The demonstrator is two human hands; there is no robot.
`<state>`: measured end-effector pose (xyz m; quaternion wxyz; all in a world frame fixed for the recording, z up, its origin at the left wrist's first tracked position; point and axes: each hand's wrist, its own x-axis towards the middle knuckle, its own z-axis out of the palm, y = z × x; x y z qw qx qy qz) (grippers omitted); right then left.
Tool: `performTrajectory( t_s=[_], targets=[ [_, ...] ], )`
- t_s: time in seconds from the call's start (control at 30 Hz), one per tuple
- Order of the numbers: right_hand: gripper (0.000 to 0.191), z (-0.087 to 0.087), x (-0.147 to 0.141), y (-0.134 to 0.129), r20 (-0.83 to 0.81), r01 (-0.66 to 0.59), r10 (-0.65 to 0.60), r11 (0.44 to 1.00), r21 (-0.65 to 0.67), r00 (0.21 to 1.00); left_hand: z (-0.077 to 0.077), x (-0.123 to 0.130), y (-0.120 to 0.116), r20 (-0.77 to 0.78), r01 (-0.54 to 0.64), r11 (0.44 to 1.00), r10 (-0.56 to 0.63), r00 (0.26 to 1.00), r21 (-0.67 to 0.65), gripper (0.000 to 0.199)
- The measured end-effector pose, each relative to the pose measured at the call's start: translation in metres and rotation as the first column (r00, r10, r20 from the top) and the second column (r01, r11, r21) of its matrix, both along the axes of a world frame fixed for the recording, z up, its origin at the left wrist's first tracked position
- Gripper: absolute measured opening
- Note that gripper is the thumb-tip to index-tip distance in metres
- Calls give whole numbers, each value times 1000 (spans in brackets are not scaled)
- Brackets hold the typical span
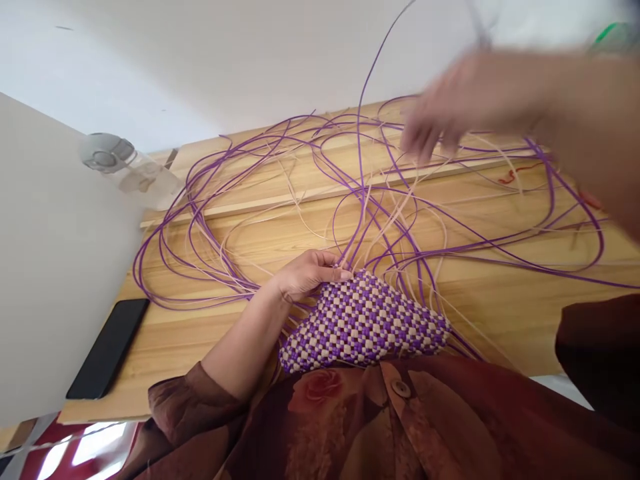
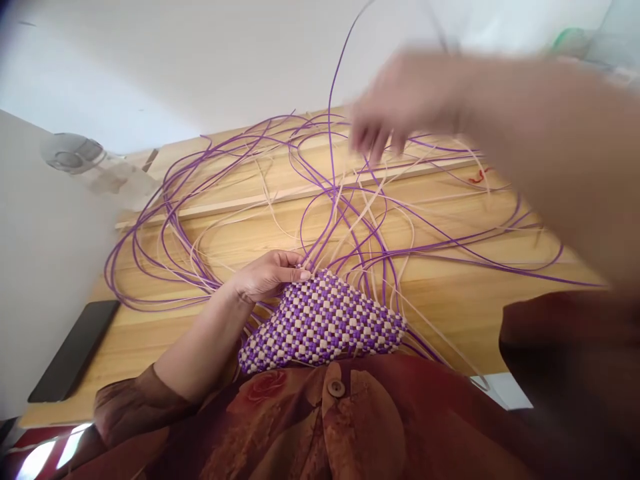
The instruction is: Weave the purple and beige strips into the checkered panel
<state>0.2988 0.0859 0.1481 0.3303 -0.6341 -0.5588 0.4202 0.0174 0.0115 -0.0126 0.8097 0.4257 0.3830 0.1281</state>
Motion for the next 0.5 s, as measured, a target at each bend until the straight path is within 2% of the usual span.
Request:
performTrajectory(
  t_s=[0.03,0.07,0.1,0.17,0.2,0.27,0.33,0.43,0.5],
  targets=[
    [13,-25,-19,-23,200,-235,266,958,-166,943,1,0,-1,9,-16,1000,16,1000,-11,29],
    [18,-51,-36,-46,275,-407,460,885,-227,845,2,-1,-1,11,-21,1000,21,1000,-6,28],
    [27,-75,-50,-67,290,-492,536,844,-213,793,5,-1,-1,7,-17,1000,17,1000,6,28],
    [26,-113,-68,-97,209,-431,458,887,-164,864,10,-1,0,-15,23,999,-22,1000,44,28],
    [25,-125,-73,-106,135,-374,394,915,-150,909,12,0,0,-30,49,997,-47,998,65,28],
    [22,-136,-76,-115,-33,-255,252,958,-131,967,12,3,-1,-43,73,992,-69,997,100,28],
    [23,-136,-76,-117,-147,-194,179,976,-100,973,7,7,-5,-24,26,992,-23,999,121,31],
    [21,-135,-75,-120,-126,-227,221,973,-33,967,-5,14,-12,0,-128,978,129,992,163,31],
    [19,-138,-76,-121,-49,-273,272,962,-2,961,-10,15,-14,-34,-140,956,153,988,256,30]
  ],
)
